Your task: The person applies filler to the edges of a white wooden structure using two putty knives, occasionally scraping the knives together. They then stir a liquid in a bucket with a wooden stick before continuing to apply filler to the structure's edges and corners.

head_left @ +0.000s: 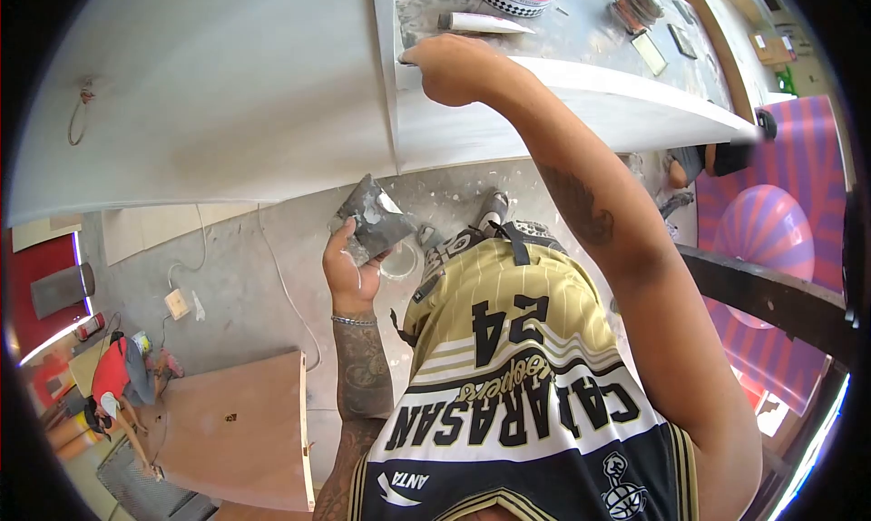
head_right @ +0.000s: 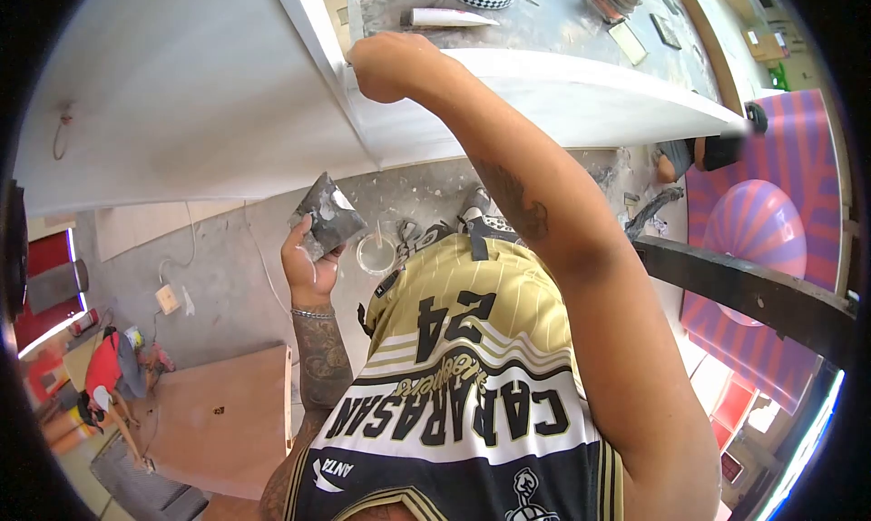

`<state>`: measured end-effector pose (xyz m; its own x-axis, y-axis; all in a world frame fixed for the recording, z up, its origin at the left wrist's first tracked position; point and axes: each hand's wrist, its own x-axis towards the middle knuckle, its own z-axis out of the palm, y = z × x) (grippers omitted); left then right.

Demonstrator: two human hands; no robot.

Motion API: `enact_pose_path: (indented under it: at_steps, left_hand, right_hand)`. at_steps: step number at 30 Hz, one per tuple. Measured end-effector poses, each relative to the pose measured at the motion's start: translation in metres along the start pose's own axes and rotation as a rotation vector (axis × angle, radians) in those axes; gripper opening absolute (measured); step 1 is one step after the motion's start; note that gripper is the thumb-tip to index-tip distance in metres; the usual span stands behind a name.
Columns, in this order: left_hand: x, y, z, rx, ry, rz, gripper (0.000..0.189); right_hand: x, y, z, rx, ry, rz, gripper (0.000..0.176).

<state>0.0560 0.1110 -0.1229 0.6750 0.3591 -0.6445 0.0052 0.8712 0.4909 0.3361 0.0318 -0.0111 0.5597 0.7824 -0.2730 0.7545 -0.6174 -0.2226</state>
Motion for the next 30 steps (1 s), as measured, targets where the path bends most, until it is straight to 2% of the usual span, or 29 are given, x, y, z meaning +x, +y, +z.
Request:
enact_pose_path:
  at_steps: [8, 11, 14, 18, 19, 20, 22, 24, 27, 28, 30]
  left_hand:
    - [0.004, -0.003, -0.007, -0.007, 0.015, 0.004, 0.032]
    - [0.0, -0.001, 0.0, -0.004, 0.009, 0.006, 0.031]
    - [-0.001, 0.001, 0.003, 0.002, 0.016, -0.005, 0.031]
    - [0.001, 0.003, 0.001, -0.005, 0.007, -0.017, 0.031]
    - [0.001, 0.004, 0.002, -0.012, -0.007, -0.021, 0.03]
    - [0.0, 0.005, 0.003, -0.013, -0.01, -0.019, 0.03]
    - [-0.002, 0.006, 0.006, -0.016, -0.019, -0.018, 0.029]
    - [-0.005, 0.008, 0.01, -0.058, -0.054, -0.036, 0.028]
    - [0.003, 0.004, 0.0, -0.207, -0.147, -0.162, 0.025]
    - [0.008, 0.004, -0.002, -0.272, -0.195, -0.218, 0.024]
    - [-0.004, 0.013, 0.013, -0.326, -0.235, -0.257, 0.024]
  right_hand:
    - [0.005, -0.01, -0.017, -0.076, -0.163, 0.014, 0.054]
    - [-0.003, -0.014, -0.017, -0.047, -0.181, -0.015, 0.056]
    - [-0.014, -0.021, -0.008, -0.011, -0.1, -0.048, 0.056]
    - [-0.034, -0.042, -0.007, 0.026, -0.11, 0.004, 0.052]
    - [-0.038, -0.044, -0.006, -0.018, -0.149, -0.001, 0.034]
    - [-0.045, -0.046, 0.005, 0.064, -0.22, -0.145, 0.036]
    - [-0.078, -0.054, 0.014, 0.104, -0.262, -0.056, 0.053]
    - [-0.101, -0.047, 0.031, 0.244, -0.083, -0.023, 0.061]
    - [-0.138, -0.05, 0.034, 0.517, 0.289, -0.324, 0.071]
    - [-0.146, -0.053, 0.035, 0.58, 0.296, -0.386, 0.076]
    - [-0.159, -0.06, 0.049, 0.504, 0.294, -0.44, 0.07]
